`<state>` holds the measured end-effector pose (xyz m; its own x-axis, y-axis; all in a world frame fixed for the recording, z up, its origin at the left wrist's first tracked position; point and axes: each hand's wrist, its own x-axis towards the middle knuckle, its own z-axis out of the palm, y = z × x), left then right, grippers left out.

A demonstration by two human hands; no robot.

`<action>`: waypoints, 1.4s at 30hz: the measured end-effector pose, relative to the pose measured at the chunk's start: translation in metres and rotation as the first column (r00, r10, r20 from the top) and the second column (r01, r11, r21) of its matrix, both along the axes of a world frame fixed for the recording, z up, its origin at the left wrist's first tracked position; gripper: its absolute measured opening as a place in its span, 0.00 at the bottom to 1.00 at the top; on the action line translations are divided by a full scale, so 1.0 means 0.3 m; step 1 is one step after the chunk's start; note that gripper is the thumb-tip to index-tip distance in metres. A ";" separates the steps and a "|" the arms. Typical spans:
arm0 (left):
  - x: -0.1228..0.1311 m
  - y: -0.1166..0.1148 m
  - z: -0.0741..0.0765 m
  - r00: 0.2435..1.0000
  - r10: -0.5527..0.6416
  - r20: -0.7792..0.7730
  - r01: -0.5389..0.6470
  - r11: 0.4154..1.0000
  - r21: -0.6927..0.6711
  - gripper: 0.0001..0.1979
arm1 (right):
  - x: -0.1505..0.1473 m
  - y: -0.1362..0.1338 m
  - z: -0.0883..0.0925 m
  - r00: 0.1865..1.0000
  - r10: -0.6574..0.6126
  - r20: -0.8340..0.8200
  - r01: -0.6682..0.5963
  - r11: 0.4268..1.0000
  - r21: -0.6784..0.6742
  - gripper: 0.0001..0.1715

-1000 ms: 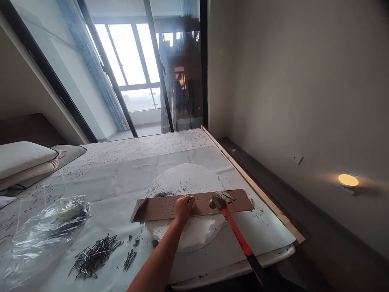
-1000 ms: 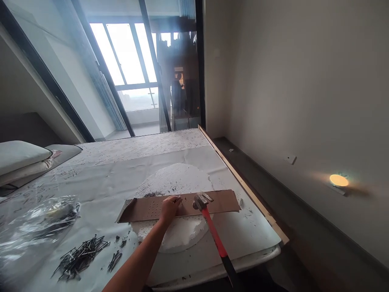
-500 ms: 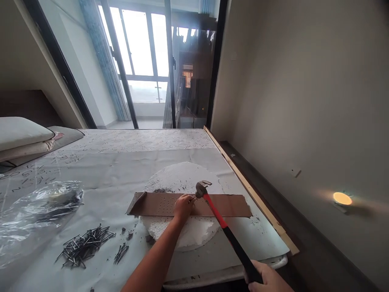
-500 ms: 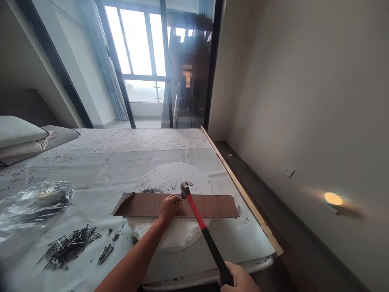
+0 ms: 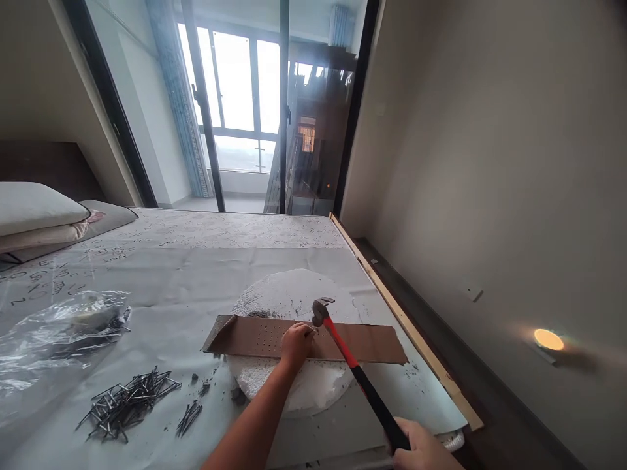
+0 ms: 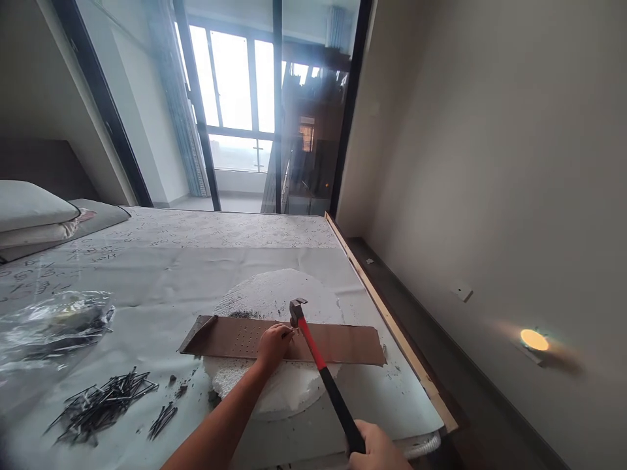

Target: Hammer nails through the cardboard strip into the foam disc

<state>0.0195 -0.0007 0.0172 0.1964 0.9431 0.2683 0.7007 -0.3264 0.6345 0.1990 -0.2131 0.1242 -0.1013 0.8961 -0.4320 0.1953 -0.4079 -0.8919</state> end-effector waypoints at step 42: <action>0.002 0.004 -0.003 0.994 0.000 -0.106 -0.001 1.000 -0.013 0.08 | -0.009 0.023 -0.110 0.983 -0.047 0.178 0.025 0.992 0.125 0.06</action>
<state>0.0200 0.0004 0.0165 0.2224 0.9465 0.2338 0.7646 -0.3181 0.5606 0.1961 -0.2062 0.0912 0.0011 0.9449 -0.3273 0.3444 -0.3076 -0.8870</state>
